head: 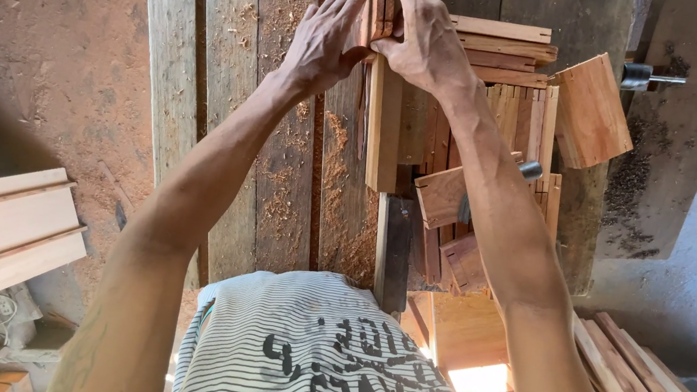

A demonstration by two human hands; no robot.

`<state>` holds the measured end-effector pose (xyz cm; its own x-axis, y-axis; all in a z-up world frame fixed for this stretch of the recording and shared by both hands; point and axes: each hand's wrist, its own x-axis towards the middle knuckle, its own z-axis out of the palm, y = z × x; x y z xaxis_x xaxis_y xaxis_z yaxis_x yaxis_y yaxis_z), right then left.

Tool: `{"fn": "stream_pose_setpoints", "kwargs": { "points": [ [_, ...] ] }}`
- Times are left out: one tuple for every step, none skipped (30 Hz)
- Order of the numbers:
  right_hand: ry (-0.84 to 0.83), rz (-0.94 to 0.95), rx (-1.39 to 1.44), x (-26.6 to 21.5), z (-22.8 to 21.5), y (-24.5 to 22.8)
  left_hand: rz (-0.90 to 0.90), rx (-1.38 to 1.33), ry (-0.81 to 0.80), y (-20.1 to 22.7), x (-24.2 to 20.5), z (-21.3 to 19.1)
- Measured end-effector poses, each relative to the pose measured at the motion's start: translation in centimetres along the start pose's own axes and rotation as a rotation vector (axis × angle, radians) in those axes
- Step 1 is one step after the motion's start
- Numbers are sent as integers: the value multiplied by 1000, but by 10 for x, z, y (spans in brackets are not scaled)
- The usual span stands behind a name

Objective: The person fits together small tongue-and-groove wooden box parts on a workbench, tapping the joints together with a hammer and pressing pieces into place by hand. They then pick up a long slotted wooden frame piece and carry it across the workshop.

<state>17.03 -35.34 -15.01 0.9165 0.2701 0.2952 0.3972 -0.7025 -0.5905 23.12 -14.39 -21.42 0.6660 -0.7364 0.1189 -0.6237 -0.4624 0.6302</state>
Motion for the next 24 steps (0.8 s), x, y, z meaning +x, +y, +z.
{"fn": "stream_pose_setpoints", "kwargs": {
  "points": [
    [1,0,-1,0,1,3,1,0,1,-2,1,1],
    [-8,15,15,0,3,6,9,0,7,-3,2,1],
    [-17,31,32,0,4,9,16,-1,12,-5,3,2],
    [-17,31,32,1,4,9,17,-1,13,-4,4,0],
    [-20,34,22,3,4,10,26,-5,21,-3,5,-3],
    [-23,36,13,5,3,10,35,-10,29,-2,7,-5],
    [-21,37,11,8,2,9,37,-10,29,-2,8,-7],
    [-61,116,55,10,1,8,44,-15,32,-1,10,-8],
    [-102,193,99,13,0,8,52,-18,36,0,12,-10],
    [-99,192,97,14,0,10,54,-16,37,-3,14,-9],
    [-92,190,91,16,0,13,56,-18,39,-5,17,-8],
    [-84,188,85,17,1,16,58,-19,41,-8,21,-8],
    [-81,186,84,20,0,19,61,-17,42,-8,24,-10],
    [-61,154,72,23,0,21,42,-14,32,-9,27,-12],
    [-42,122,59,26,-1,24,23,-11,22,-9,31,-14],
    [-40,121,57,31,-4,22,26,-10,23,-11,34,-14],
    [-48,154,71,39,-7,21,20,-5,21,-14,40,-16],
    [-56,187,85,46,-11,20,14,0,20,-17,45,-18],
    [-50,182,80,50,-8,29,21,4,26,-21,52,-16],
    [-51,190,82,53,-6,37,14,1,33,-26,58,-14],
    [-45,193,79,61,-5,46,16,4,46,-31,69,-16],
    [-31,182,69,73,-11,49,30,14,56,-33,82,-20],
    [-46,212,71,84,-16,49,-33,-16,48,-34,94,-24],
    [-62,243,73,95,-22,50,-95,-46,40,-34,105,-28]
  ]
}}
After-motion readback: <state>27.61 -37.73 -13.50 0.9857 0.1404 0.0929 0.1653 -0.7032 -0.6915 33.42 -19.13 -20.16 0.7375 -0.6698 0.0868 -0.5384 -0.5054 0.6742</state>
